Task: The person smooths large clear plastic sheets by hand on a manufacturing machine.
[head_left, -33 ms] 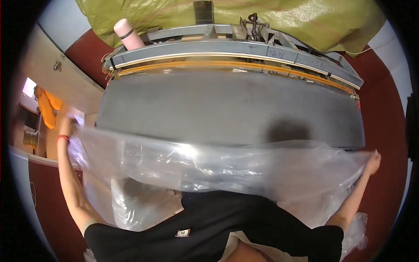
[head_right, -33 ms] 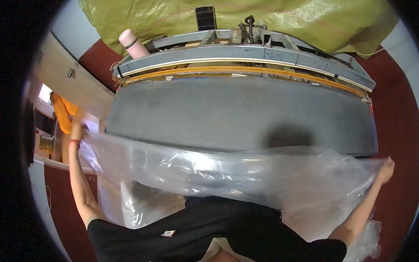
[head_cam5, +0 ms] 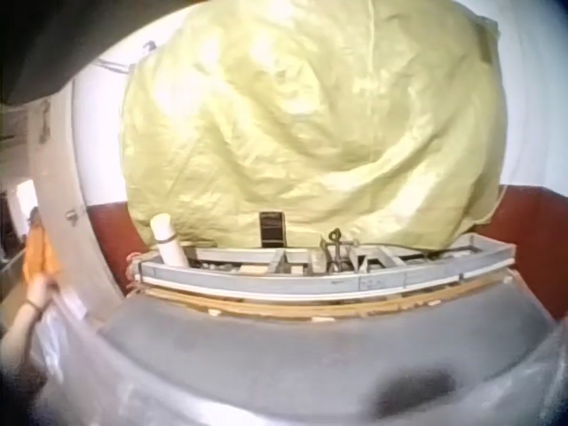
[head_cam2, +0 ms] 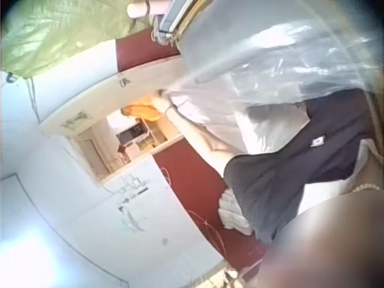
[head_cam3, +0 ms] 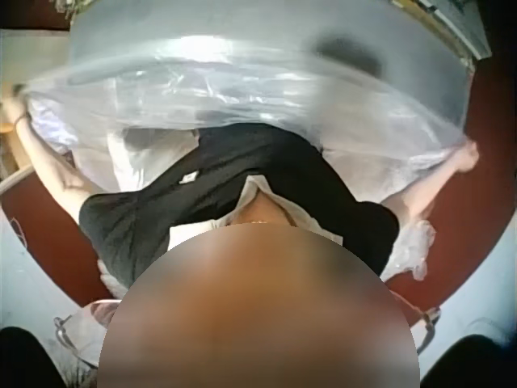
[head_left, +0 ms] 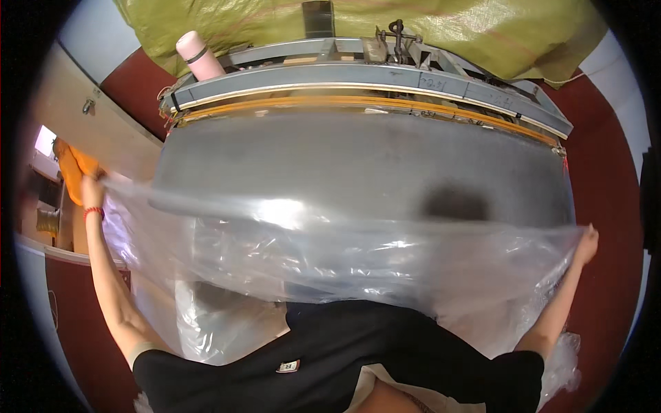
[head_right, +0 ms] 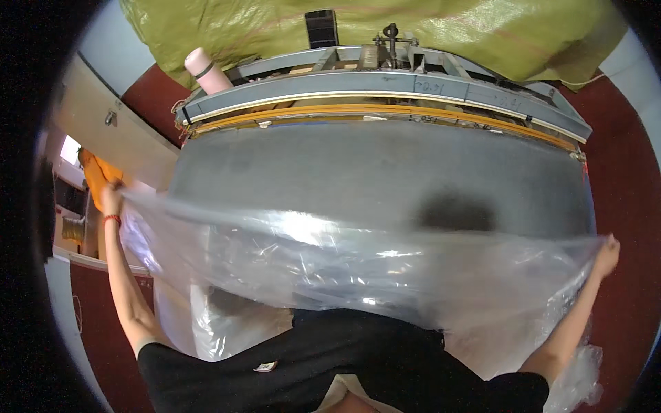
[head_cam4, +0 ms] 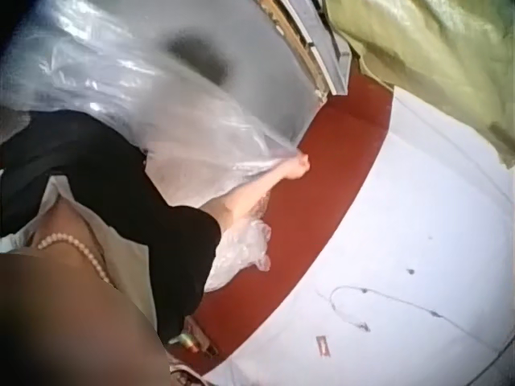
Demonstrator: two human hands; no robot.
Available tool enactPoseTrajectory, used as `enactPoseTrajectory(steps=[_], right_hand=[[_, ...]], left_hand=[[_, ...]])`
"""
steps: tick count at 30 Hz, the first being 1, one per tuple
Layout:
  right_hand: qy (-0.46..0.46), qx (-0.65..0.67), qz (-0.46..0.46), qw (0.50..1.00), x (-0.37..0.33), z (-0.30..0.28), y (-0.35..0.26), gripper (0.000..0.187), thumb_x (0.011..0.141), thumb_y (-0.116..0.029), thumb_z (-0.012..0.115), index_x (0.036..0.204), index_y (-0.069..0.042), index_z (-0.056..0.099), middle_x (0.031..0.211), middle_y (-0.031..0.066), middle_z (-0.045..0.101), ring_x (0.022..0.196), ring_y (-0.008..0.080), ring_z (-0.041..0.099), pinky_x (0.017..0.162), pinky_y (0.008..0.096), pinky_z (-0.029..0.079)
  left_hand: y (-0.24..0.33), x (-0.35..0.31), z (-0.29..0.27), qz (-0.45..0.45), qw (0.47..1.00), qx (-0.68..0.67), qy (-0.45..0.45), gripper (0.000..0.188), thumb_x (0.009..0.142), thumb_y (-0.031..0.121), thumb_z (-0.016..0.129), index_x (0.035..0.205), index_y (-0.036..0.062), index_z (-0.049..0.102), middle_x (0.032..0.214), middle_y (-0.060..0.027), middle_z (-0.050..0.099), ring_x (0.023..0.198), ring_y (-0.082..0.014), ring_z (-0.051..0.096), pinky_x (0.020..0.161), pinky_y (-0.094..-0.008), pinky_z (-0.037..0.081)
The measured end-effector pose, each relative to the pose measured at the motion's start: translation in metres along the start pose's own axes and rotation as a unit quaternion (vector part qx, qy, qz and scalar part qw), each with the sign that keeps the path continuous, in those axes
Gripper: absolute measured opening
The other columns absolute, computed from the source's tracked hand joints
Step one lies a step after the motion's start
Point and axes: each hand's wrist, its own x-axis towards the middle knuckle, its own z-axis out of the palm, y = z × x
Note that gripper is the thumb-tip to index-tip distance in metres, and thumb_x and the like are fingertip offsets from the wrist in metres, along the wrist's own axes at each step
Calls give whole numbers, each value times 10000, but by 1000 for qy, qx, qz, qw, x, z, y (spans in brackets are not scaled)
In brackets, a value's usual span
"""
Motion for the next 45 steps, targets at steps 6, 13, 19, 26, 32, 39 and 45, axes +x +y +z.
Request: enactPoseTrajectory(steps=[6, 13, 19, 26, 32, 39, 45], right_hand=[[-9, 127, -61, 990, 18, 94, -74, 356, 830, -351, 486, 866, -2, 541, 819, 190, 578, 760, 322, 549, 684, 358, 422], [-25, -14, -25, 999, -4, 86, -117, 330, 826, -339, 453, 920, -30, 524, 867, 209, 570, 843, 393, 532, 696, 454, 410], [-15, -7, 53, 998, 15, 106, -101, 356, 804, -382, 463, 918, -59, 561, 895, 189, 588, 882, 356, 548, 735, 438, 428], [-8, 151, 124, 981, 16, 107, -96, 271, 765, -310, 565, 873, -62, 582, 841, 146, 602, 828, 309, 565, 731, 380, 422], [-16, 189, 151, 970, 15, 89, -71, 267, 766, -311, 566, 829, -55, 607, 815, 141, 607, 797, 288, 573, 711, 365, 424], [-2, 199, 111, 974, 13, 99, -89, 263, 767, -302, 561, 810, -46, 599, 807, 162, 597, 788, 317, 565, 700, 383, 423], [-27, 201, 107, 973, 18, 99, -73, 249, 761, -302, 566, 814, -61, 606, 820, 159, 598, 796, 313, 565, 704, 381, 424]], left_hand=[[134, 32, 111, -7, 941, -162, 298, 292, 743, 152, 601, 994, 13, 546, 981, -128, 571, 926, -273, 524, 820, -341, 396], [100, 24, 230, -27, 993, -109, -47, 515, 847, 367, 446, 1212, 6, 412, 1282, -191, 356, 1214, -285, 304, 1003, -346, 228], [67, 53, 232, -74, 994, -55, -63, 507, 870, 372, 389, 1235, 20, 385, 1280, -170, 370, 1199, -268, 337, 993, -318, 244], [283, 51, 199, 72, 938, -330, 82, 286, 842, 254, 520, 967, 2, 575, 882, -54, 601, 780, -114, 529, 701, -263, 430], [655, -145, 98, 206, 523, -633, -532, 288, 816, 203, 519, 1023, 3, 531, 947, -121, 599, 842, -186, 584, 720, -274, 451], [777, -316, 170, 406, 539, -524, -520, 484, 811, 171, 548, 1222, -19, 379, 1220, -136, 440, 1152, -196, 381, 932, -291, 327], [731, -255, 118, 409, 299, -401, -763, 408, 794, 149, 565, 1148, -27, 465, 1134, -151, 517, 1087, -262, 463, 920, -313, 344]])
